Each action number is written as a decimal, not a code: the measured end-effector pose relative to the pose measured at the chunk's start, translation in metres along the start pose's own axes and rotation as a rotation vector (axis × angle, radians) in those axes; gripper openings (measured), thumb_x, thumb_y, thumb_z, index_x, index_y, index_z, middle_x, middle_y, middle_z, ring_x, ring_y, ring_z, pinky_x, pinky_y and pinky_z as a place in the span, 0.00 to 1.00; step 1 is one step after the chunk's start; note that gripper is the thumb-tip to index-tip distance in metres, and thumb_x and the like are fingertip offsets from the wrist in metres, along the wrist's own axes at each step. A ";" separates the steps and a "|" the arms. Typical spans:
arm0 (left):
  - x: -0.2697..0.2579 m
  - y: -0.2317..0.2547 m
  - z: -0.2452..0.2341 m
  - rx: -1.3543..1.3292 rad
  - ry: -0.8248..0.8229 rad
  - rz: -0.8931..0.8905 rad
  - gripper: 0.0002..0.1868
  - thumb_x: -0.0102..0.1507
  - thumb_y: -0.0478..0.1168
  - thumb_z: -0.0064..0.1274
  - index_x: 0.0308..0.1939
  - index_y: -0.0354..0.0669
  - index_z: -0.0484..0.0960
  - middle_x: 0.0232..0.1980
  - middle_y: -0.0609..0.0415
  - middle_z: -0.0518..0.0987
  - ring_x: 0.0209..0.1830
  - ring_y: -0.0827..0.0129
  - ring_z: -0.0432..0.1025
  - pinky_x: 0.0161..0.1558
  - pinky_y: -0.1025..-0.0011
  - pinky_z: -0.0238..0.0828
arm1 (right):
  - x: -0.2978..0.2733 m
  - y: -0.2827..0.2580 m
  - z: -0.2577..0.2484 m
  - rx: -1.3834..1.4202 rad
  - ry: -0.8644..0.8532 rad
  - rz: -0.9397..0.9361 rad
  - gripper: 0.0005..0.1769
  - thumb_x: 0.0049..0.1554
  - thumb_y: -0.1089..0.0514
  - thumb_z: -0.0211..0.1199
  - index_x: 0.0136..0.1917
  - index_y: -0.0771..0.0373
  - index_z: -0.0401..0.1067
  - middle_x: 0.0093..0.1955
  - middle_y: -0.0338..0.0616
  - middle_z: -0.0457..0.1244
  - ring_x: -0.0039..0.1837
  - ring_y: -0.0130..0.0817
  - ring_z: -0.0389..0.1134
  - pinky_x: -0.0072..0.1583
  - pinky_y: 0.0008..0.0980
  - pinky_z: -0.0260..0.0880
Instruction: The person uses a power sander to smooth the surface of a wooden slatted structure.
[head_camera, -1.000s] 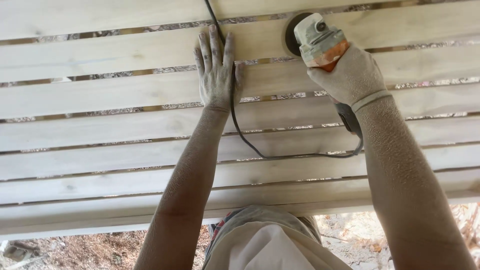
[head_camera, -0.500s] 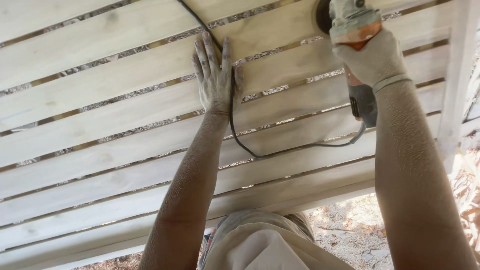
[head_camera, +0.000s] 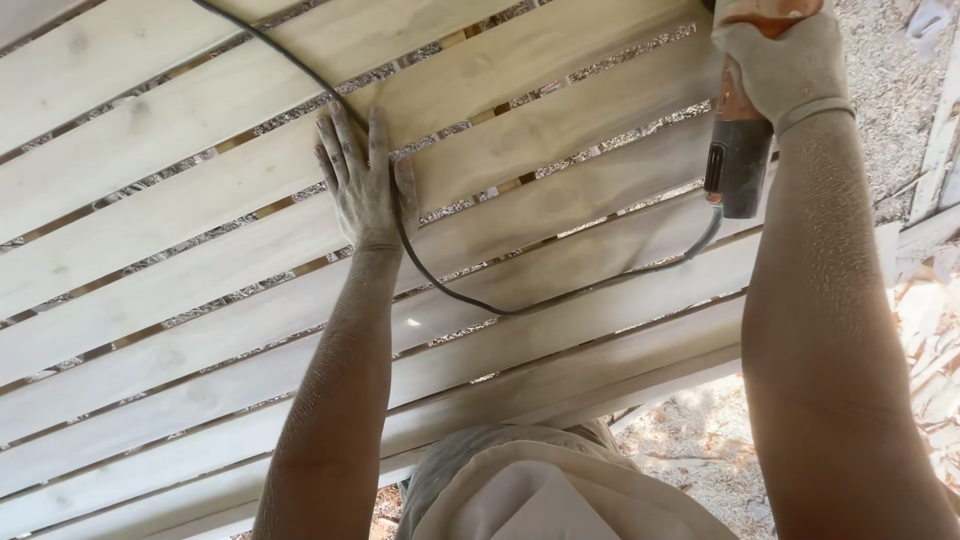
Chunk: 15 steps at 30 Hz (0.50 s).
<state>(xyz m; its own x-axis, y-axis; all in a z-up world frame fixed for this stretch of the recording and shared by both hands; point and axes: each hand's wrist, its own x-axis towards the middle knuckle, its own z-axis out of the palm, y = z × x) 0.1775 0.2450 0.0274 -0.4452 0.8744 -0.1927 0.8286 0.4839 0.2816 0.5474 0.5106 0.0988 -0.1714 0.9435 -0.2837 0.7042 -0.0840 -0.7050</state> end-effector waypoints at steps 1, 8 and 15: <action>-0.001 -0.001 0.002 -0.003 0.010 0.003 0.35 0.74 0.56 0.34 0.85 0.55 0.49 0.86 0.38 0.38 0.87 0.44 0.32 0.84 0.49 0.24 | 0.000 0.005 -0.002 0.003 0.024 0.003 0.16 0.58 0.52 0.71 0.55 0.61 0.73 0.48 0.36 0.69 0.48 0.26 0.73 0.52 0.30 0.79; -0.005 -0.014 0.031 -0.044 0.208 -0.058 0.36 0.75 0.60 0.26 0.86 0.57 0.45 0.88 0.41 0.35 0.89 0.47 0.31 0.85 0.45 0.24 | -0.010 -0.014 0.032 -0.077 -0.073 0.010 0.20 0.59 0.46 0.73 0.56 0.62 0.76 0.49 0.38 0.70 0.49 0.28 0.73 0.53 0.32 0.78; -0.007 -0.008 0.051 -0.331 0.604 -0.158 0.37 0.76 0.68 0.15 0.87 0.63 0.43 0.87 0.48 0.33 0.89 0.52 0.30 0.84 0.40 0.23 | -0.044 -0.078 0.092 -0.152 -0.242 -0.039 0.20 0.55 0.47 0.72 0.53 0.62 0.78 0.43 0.41 0.71 0.44 0.31 0.74 0.48 0.35 0.77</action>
<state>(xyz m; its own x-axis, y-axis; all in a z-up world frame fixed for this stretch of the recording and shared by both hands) 0.1914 0.2338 -0.0212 -0.7419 0.6124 0.2732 0.6341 0.5081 0.5829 0.4366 0.4467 0.1065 -0.3469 0.8396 -0.4180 0.7859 0.0169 -0.6182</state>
